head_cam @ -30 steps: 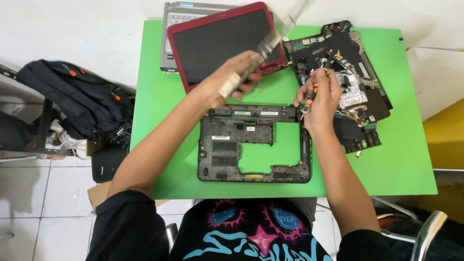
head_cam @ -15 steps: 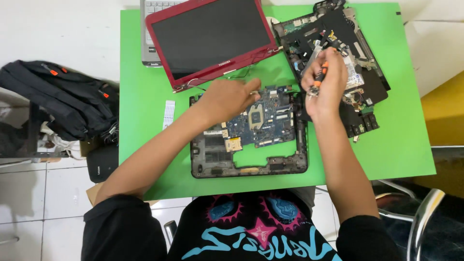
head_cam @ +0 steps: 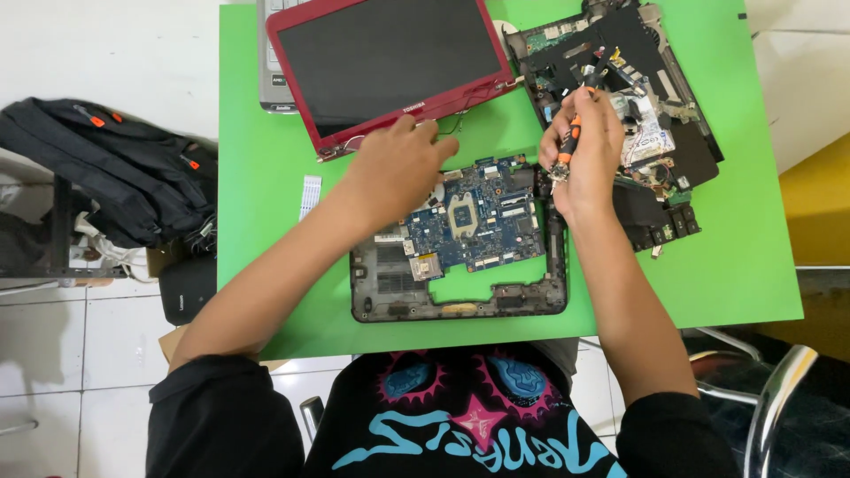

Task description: Disassembling a laptop to remove the motherboard and then attempting to install a replacement keyboard.

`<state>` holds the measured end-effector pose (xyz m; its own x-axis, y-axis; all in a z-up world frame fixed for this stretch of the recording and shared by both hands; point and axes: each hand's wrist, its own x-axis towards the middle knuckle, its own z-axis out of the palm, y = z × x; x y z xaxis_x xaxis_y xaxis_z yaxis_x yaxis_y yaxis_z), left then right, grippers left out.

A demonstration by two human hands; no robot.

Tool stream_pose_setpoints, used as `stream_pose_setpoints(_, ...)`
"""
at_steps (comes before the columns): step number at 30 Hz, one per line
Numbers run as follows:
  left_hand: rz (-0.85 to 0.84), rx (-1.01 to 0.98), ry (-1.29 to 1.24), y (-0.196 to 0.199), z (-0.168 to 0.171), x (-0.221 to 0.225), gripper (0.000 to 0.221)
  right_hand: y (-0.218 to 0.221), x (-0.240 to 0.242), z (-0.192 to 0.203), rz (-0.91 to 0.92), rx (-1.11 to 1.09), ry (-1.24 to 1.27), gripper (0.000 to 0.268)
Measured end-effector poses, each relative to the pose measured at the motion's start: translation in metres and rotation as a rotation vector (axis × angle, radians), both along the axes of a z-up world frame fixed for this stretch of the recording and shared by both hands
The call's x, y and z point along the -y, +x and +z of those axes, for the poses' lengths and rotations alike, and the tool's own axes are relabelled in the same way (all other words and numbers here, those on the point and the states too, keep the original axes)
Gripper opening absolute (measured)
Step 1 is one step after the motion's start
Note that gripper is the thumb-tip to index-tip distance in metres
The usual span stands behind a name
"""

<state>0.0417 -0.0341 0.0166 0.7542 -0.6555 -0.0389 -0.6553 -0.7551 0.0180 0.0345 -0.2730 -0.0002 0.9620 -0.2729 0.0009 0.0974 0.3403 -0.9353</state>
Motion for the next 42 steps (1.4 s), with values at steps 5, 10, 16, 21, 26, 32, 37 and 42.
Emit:
stream_pose_setpoints(5,0.016,-0.03,-0.075,-0.003,0.024,-0.031,0.035,0.0,0.002,-0.004,0.174,0.045,-0.203,0.015)
stream_pose_setpoints(10,0.061,0.075,-0.177,-0.011,0.01,-0.051,0.022,-0.009,0.01,0.005,0.443,0.118,-0.528,0.011)
stream_pose_setpoints(16,-0.103,0.295,-0.547,-0.018,-0.015,-0.05,0.016,-0.029,-0.015,0.042,0.768,0.128,-1.304,0.072)
stream_pose_setpoints(21,-0.17,0.377,-0.691,-0.003,-0.04,-0.05,0.014,-0.04,-0.022,0.056,0.906,0.212,-1.582,0.119)
stream_pose_setpoints(26,-0.226,0.309,-0.752,-0.005,-0.04,-0.05,0.027,-0.043,-0.03,0.059,1.009,0.06,-1.641,0.131)
stream_pose_setpoints(32,-0.174,0.28,-0.789,-0.001,-0.039,-0.048,0.023,-0.053,-0.04,0.064,1.035,0.018,-1.701,0.133)
stream_pose_setpoints(37,-0.191,0.279,-0.835,-0.004,-0.031,-0.049,0.015,-0.054,-0.042,0.057,1.017,0.069,-1.767,0.131)
stream_pose_setpoints(42,-0.187,0.178,-0.925,-0.008,-0.021,-0.05,0.014,-0.054,-0.044,0.057,0.995,0.105,-1.784,0.131)
